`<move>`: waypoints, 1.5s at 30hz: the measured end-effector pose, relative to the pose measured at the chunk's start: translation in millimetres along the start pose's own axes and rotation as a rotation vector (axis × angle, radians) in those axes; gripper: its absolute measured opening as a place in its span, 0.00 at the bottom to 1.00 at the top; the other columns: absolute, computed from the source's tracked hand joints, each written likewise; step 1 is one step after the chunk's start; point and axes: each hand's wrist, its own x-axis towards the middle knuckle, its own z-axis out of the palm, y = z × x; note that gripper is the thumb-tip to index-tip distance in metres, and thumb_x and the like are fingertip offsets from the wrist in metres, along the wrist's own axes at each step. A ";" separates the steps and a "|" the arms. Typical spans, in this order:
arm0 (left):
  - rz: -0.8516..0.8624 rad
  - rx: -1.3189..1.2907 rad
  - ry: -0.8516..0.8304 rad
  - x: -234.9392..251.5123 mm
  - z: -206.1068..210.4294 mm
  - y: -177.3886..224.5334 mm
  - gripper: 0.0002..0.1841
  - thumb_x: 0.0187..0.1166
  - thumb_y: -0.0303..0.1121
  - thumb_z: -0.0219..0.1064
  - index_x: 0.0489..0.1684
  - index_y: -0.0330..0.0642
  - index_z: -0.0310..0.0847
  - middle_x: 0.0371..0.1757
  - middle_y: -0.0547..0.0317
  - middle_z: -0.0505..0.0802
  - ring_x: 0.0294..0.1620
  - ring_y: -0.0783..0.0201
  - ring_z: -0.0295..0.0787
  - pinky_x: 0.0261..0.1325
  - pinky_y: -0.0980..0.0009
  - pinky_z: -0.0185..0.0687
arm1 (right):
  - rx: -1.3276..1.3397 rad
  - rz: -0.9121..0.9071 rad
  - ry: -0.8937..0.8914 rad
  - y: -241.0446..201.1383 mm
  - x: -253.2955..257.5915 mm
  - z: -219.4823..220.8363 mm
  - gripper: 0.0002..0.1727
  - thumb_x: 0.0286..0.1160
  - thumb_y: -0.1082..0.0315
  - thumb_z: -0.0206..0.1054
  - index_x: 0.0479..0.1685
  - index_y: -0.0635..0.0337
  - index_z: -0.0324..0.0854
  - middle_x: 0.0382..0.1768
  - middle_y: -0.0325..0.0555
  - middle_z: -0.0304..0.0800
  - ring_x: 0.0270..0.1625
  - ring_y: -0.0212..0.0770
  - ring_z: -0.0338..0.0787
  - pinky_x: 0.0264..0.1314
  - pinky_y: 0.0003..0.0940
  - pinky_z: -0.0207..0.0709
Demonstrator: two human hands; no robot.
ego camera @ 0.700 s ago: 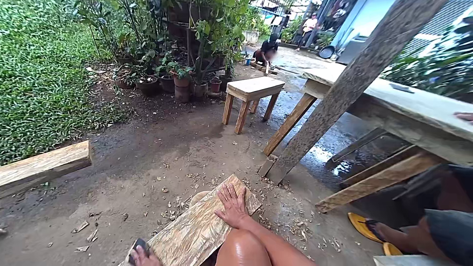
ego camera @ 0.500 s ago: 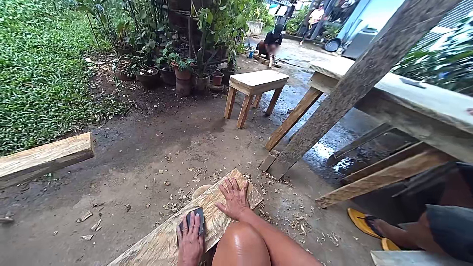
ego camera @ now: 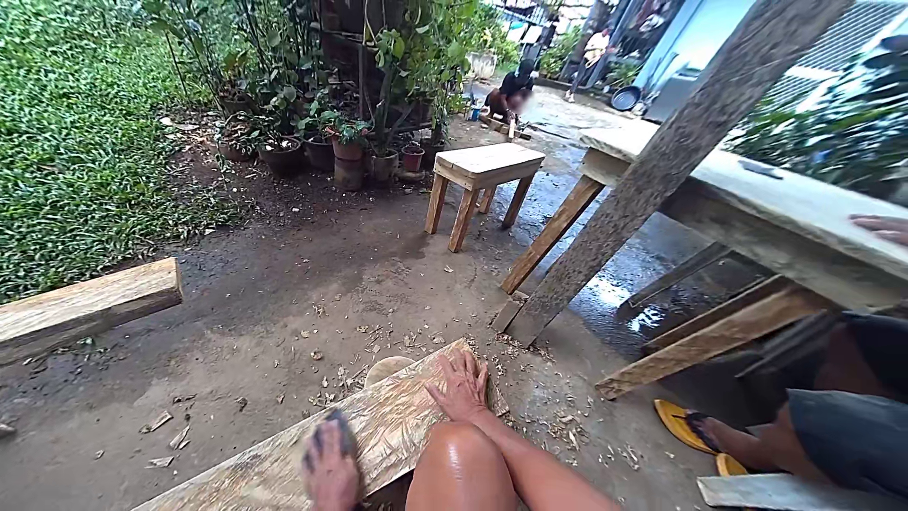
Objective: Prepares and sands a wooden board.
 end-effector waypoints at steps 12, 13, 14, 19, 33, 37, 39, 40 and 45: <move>-0.464 -0.098 0.075 37.7 -20.6 -49.9 0.31 0.94 0.42 0.46 0.95 0.41 0.51 0.96 0.39 0.53 0.95 0.27 0.39 0.84 0.20 0.37 | 0.130 -0.006 -0.291 -66.1 5.4 -102.7 0.39 0.83 0.41 0.60 0.87 0.57 0.66 0.90 0.59 0.57 0.90 0.63 0.61 0.84 0.68 0.60; -0.388 -0.078 0.058 31.5 -20.1 -28.8 0.32 0.92 0.40 0.49 0.94 0.39 0.52 0.95 0.37 0.55 0.94 0.26 0.41 0.85 0.22 0.39 | 0.124 -0.021 -0.310 -72.7 4.0 -99.3 0.39 0.83 0.42 0.60 0.87 0.57 0.66 0.89 0.60 0.60 0.89 0.63 0.62 0.83 0.69 0.59; -0.224 -0.058 0.060 20.7 -15.8 0.8 0.31 0.89 0.37 0.54 0.92 0.37 0.58 0.93 0.36 0.62 0.93 0.27 0.47 0.87 0.25 0.43 | 0.097 -0.037 -0.347 -78.8 2.7 -94.9 0.38 0.84 0.43 0.60 0.86 0.58 0.66 0.87 0.61 0.63 0.88 0.63 0.64 0.83 0.71 0.58; 0.489 0.012 -0.136 -2.0 35.5 56.4 0.30 0.84 0.35 0.58 0.90 0.48 0.67 0.93 0.53 0.67 0.95 0.33 0.50 0.89 0.26 0.36 | -0.048 -0.076 -0.474 -108.1 -7.2 -92.7 0.30 0.88 0.48 0.54 0.79 0.59 0.74 0.77 0.62 0.78 0.82 0.62 0.75 0.78 0.73 0.64; 0.463 0.075 -0.140 2.2 29.9 68.8 0.21 0.83 0.44 0.60 0.64 0.43 0.90 0.69 0.43 0.91 0.81 0.35 0.76 0.86 0.30 0.51 | -0.234 -0.410 -0.680 -161.0 -52.9 -110.1 0.28 0.92 0.53 0.51 0.63 0.74 0.79 0.69 0.71 0.82 0.75 0.69 0.79 0.69 0.73 0.70; 0.268 0.030 0.151 24.1 31.1 -6.1 0.26 0.84 0.38 0.59 0.77 0.35 0.80 0.81 0.34 0.80 0.87 0.26 0.64 0.86 0.27 0.49 | -0.233 -0.419 -0.731 -155.5 -55.3 -116.1 0.29 0.92 0.51 0.50 0.62 0.74 0.79 0.64 0.71 0.84 0.68 0.67 0.84 0.68 0.71 0.71; -0.089 -0.001 0.183 38.4 6.3 -46.8 0.29 0.90 0.38 0.52 0.90 0.36 0.63 0.91 0.35 0.65 0.92 0.25 0.51 0.86 0.24 0.43 | -0.227 -0.400 -0.741 -144.2 -52.5 -119.3 0.30 0.93 0.50 0.48 0.60 0.74 0.80 0.61 0.70 0.85 0.65 0.65 0.86 0.66 0.69 0.72; -0.277 -0.029 0.174 44.7 -4.3 -58.5 0.30 0.93 0.40 0.48 0.92 0.38 0.58 0.94 0.37 0.60 0.93 0.26 0.45 0.86 0.22 0.39 | -0.224 -0.387 -0.743 -139.2 -50.3 -120.1 0.31 0.93 0.50 0.47 0.60 0.74 0.80 0.61 0.70 0.85 0.65 0.65 0.86 0.66 0.68 0.72; 0.006 -0.035 0.072 25.8 -0.6 30.5 0.28 0.86 0.35 0.59 0.84 0.31 0.71 0.86 0.29 0.72 0.89 0.22 0.56 0.86 0.24 0.44 | -0.208 -0.394 -0.750 -141.6 -43.9 -120.6 0.30 0.93 0.50 0.48 0.58 0.73 0.81 0.58 0.70 0.86 0.62 0.64 0.87 0.63 0.68 0.73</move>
